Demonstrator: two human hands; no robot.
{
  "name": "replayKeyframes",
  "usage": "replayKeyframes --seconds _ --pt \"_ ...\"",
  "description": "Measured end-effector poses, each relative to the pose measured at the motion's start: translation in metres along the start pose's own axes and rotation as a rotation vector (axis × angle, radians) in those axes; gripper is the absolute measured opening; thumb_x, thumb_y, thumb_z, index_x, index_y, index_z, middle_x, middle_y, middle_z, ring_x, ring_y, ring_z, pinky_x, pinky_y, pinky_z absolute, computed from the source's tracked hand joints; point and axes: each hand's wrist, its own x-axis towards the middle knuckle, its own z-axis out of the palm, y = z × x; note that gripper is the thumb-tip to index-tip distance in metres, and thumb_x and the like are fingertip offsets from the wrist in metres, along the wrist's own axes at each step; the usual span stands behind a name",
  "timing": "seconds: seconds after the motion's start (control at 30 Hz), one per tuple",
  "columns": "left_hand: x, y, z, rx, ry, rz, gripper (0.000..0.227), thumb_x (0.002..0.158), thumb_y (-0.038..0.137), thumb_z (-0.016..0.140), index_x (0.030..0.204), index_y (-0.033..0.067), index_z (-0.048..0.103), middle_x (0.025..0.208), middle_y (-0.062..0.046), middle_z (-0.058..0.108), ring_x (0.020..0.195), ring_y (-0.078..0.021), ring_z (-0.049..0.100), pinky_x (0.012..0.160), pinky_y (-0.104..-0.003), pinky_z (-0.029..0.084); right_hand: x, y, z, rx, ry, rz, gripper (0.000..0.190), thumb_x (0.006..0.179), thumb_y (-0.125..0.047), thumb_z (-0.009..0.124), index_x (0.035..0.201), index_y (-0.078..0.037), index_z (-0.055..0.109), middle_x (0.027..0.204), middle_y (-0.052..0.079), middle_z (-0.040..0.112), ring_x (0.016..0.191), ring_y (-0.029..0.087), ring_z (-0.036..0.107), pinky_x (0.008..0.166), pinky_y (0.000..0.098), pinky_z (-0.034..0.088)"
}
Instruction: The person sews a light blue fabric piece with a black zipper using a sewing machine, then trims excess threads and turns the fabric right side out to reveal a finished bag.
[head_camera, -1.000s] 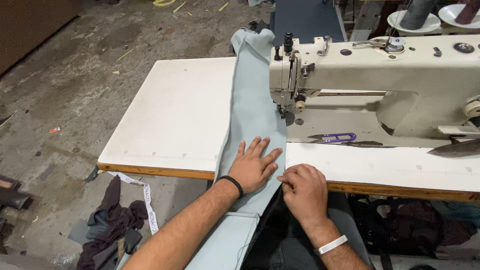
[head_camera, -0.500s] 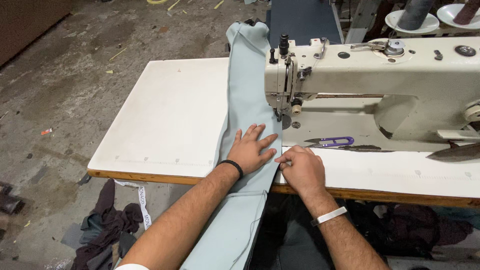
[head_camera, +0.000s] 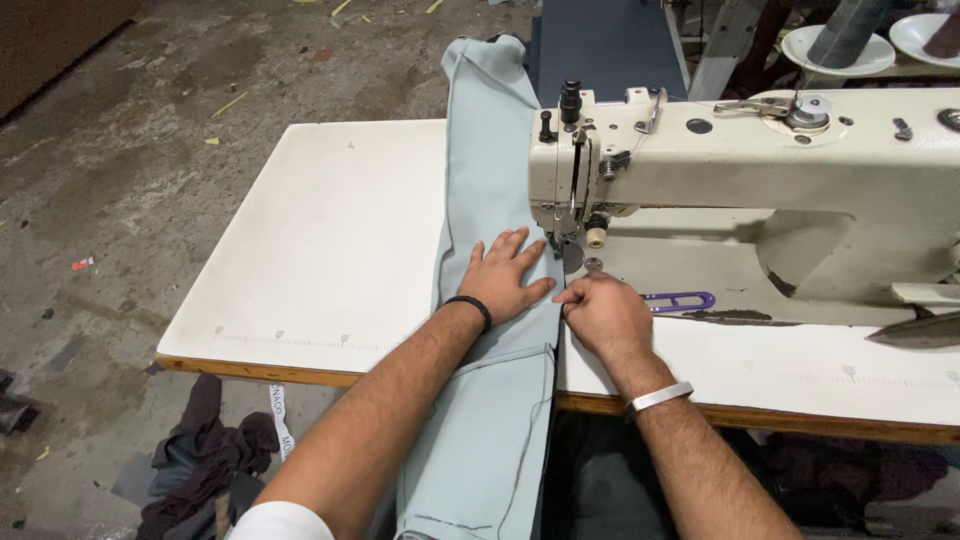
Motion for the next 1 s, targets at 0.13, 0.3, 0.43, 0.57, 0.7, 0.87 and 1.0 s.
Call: replayKeyframes --seconds 0.13,0.3,0.43,0.57,0.7,0.87,1.0 --pt "0.019 -0.009 0.0 -0.011 -0.039 0.005 0.077 0.092 0.059 0.055 0.158 0.0254 0.034 0.169 -0.008 0.017 0.157 -0.0271 0.011 0.123 -0.059 0.007 0.019 0.0 0.002 -0.033 0.008 -0.04 0.017 0.086 -0.022 0.07 0.092 -0.031 0.084 0.107 -0.006 0.073 0.1 0.022 0.07 0.087 0.0376 0.058" --pt "0.047 -0.021 0.004 -0.001 -0.063 0.003 0.073 0.093 0.054 0.053 0.158 0.026 0.033 0.171 -0.005 0.013 0.157 -0.0251 0.006 0.124 -0.058 0.004 0.039 -0.004 0.001 0.052 -0.154 0.15 0.017 0.088 -0.024 0.07 0.101 -0.029 0.081 0.103 -0.004 0.079 0.095 0.018 0.075 0.088 0.0357 0.059" --pt "0.069 -0.035 0.011 0.001 -0.114 -0.009 0.065 0.096 0.052 0.053 0.154 0.0252 0.041 0.172 -0.003 0.01 0.159 -0.0232 0.003 0.126 -0.057 0.002 0.041 -0.004 0.001 0.027 -0.04 0.075 0.027 0.086 -0.016 0.067 0.102 -0.03 0.083 0.104 -0.003 0.079 0.095 0.019 0.074 0.09 0.0348 0.057" --pt "0.086 -0.045 -0.006 -0.15 -0.088 0.085 0.062 0.091 0.041 0.062 0.147 0.0143 0.053 0.167 -0.009 0.024 0.156 -0.0258 0.017 0.124 -0.048 0.015 0.043 -0.007 0.002 0.033 -0.001 0.088 0.023 0.086 -0.021 0.07 0.103 -0.03 0.083 0.105 -0.003 0.078 0.097 0.02 0.073 0.09 0.0356 0.057" --pt "0.03 -0.035 -0.05 -0.374 -0.097 0.068 0.056 0.095 0.04 0.062 0.141 0.0088 0.06 0.147 -0.015 0.058 0.139 -0.0296 0.054 0.117 -0.035 0.04 0.031 -0.008 -0.004 0.099 -0.021 0.041 0.032 0.081 -0.037 0.083 0.108 -0.021 0.079 0.102 0.0 0.075 0.096 0.022 0.073 0.086 0.0374 0.058" --pt "-0.156 0.002 -0.101 -0.694 0.082 0.235 0.06 0.093 0.052 0.065 0.139 0.013 0.067 0.147 -0.012 0.064 0.147 -0.0297 0.051 0.116 -0.047 0.043 -0.045 0.016 -0.018 0.503 0.034 0.133 0.023 0.093 -0.025 0.069 0.112 -0.016 0.078 0.084 0.005 0.078 0.071 0.016 0.068 0.067 0.0313 0.056" --pt "-0.232 0.044 -0.106 -0.661 0.103 0.466 0.063 0.084 0.046 0.078 0.134 0.0097 0.069 0.149 -0.018 0.061 0.151 -0.0394 0.045 0.122 -0.056 0.032 -0.124 0.037 -0.018 1.191 -0.308 0.27 0.042 0.095 -0.035 0.059 0.092 0.002 0.078 0.069 0.009 0.068 0.056 0.012 0.06 0.05 0.0257 0.05"
